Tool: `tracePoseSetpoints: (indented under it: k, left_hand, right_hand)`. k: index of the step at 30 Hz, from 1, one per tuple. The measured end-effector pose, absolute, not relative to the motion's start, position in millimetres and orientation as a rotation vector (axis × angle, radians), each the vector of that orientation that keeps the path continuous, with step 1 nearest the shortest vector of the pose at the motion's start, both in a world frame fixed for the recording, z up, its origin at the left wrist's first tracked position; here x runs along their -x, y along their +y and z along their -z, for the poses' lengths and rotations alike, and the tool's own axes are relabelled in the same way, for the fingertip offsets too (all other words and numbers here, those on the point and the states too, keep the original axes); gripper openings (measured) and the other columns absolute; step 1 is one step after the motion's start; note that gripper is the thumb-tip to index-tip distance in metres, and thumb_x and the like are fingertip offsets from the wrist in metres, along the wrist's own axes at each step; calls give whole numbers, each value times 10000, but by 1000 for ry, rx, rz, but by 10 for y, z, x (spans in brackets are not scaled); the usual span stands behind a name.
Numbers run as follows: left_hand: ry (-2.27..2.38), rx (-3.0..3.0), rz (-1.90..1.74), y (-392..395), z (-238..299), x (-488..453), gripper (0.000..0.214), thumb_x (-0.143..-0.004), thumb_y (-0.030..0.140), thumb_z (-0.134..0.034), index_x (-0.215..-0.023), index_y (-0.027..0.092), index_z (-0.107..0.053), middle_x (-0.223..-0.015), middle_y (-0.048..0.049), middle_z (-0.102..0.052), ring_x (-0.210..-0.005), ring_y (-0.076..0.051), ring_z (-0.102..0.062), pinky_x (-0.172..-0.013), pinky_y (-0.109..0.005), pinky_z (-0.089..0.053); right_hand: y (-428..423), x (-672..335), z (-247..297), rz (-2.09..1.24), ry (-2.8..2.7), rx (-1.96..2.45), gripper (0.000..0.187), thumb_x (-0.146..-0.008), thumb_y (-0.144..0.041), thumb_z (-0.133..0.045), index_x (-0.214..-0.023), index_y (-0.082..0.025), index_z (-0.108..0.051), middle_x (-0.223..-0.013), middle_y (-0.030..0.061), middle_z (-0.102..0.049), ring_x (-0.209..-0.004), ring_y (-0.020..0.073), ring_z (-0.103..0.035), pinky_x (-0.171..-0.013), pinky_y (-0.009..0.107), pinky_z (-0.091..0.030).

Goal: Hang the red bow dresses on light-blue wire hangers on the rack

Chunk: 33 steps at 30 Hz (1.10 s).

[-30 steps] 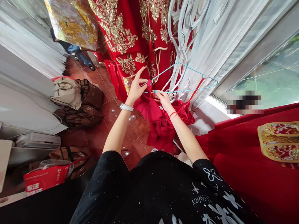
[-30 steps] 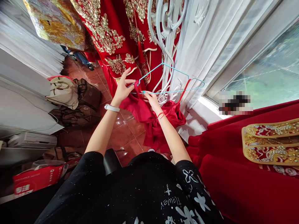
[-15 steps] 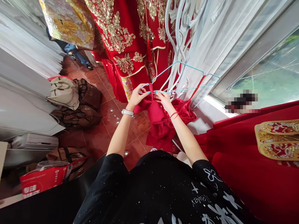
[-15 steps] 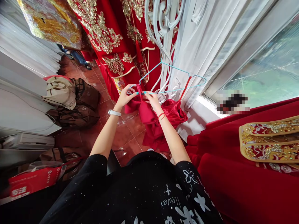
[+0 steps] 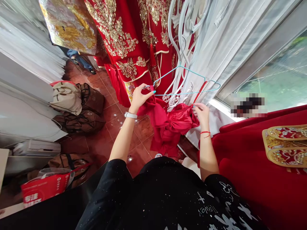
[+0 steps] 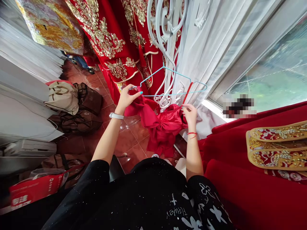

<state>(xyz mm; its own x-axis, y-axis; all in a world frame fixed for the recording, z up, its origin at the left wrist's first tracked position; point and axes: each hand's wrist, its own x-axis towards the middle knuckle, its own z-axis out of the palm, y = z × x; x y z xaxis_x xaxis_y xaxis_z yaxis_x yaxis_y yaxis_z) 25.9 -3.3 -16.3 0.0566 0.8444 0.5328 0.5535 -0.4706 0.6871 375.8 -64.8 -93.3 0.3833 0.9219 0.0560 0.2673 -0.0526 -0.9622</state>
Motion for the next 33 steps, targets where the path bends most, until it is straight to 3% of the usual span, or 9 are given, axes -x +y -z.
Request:
tracePoseSetpoints:
  k: [4,8,12,19,23,26,28,31,33]
  left_hand:
    - [1486,-2026,-1411,105,166,-330,327,-790,477,-851,-909,226,-678,-821,-24,-682,-928,-272,-696,-1022,-463,-533]
    - [1484,-2021,-1405,172,195,-413,352,-853,465,-787,-1115,251,-692,-883,-31,-696,-971,-278,-687,-1013,-465,-521]
    - [1527,-2046,-1397,180,293,-410,278,-901,487,-739,-1061,264,-697,-981,-47,-718,-1063,-302,-659,-1068,-532,-485]
    - [1537,-2049,-1409,145,328,-366,269,-891,477,-778,-994,247,-684,-1006,-62,-726,-1069,-318,-658,-1077,-563,-485]
    - [1585,-2071,-1348,103,275,-367,243,-911,464,-756,-972,242,-679,-991,-63,-728,-1075,-307,-658,-1080,-531,-493]
    - [1585,-2077,-1340,97,269,-378,219,-910,431,-762,-968,238,-676,-1007,-63,-729,-1084,-296,-656,-1078,-506,-494]
    - [1571,-2070,-1353,105,283,-391,206,-905,413,-769,-958,237,-675,-996,-62,-728,-1069,-293,-658,-1068,-504,-500]
    - [1533,-2059,-1380,128,313,-410,200,-897,410,-771,-928,237,-676,-965,-59,-729,-1035,-289,-661,-1042,-500,-518]
    - [1502,-2056,-1398,145,328,-415,206,-890,413,-775,-903,235,-673,-953,-56,-729,-1023,-283,-660,-1025,-487,-531]
  right_hand:
    - [-761,-4295,1312,-580,-1304,2090,260,-639,-242,-774,-873,-199,-671,-766,29,-687,-787,229,-676,-864,407,-572]
    - [-844,-4393,1438,-657,-1410,2150,92,-674,-168,-653,-689,-240,-596,-656,19,-641,-734,242,-677,-870,411,-565]
    - [-863,-4507,1278,-604,-1434,2073,99,-749,-209,-581,-661,-252,-590,-677,54,-657,-758,249,-668,-932,433,-567]
    - [-1131,-4573,873,-1065,-948,1298,150,-701,-386,-710,-747,-261,-641,-766,24,-729,-627,178,-658,-630,356,-626]
    - [-1361,-4573,675,-1039,-863,1181,236,-583,-320,-784,-802,-233,-780,-901,97,-802,-606,193,-679,-430,270,-480]
    - [-1358,-4558,573,-825,-810,1157,297,-547,-238,-845,-842,-212,-837,-989,122,-818,-570,135,-641,-354,180,-265]
    - [-1275,-4523,528,-686,-735,1112,282,-548,-222,-862,-828,-198,-843,-975,126,-821,-526,96,-584,-346,170,-213]
    - [-1106,-4488,470,-565,-662,1023,196,-599,-281,-889,-752,-177,-825,-930,133,-820,-613,125,-656,-428,191,-428]
    - [-988,-4508,420,-517,-665,997,195,-668,-328,-893,-740,-166,-814,-937,134,-819,-779,170,-745,-634,253,-599]
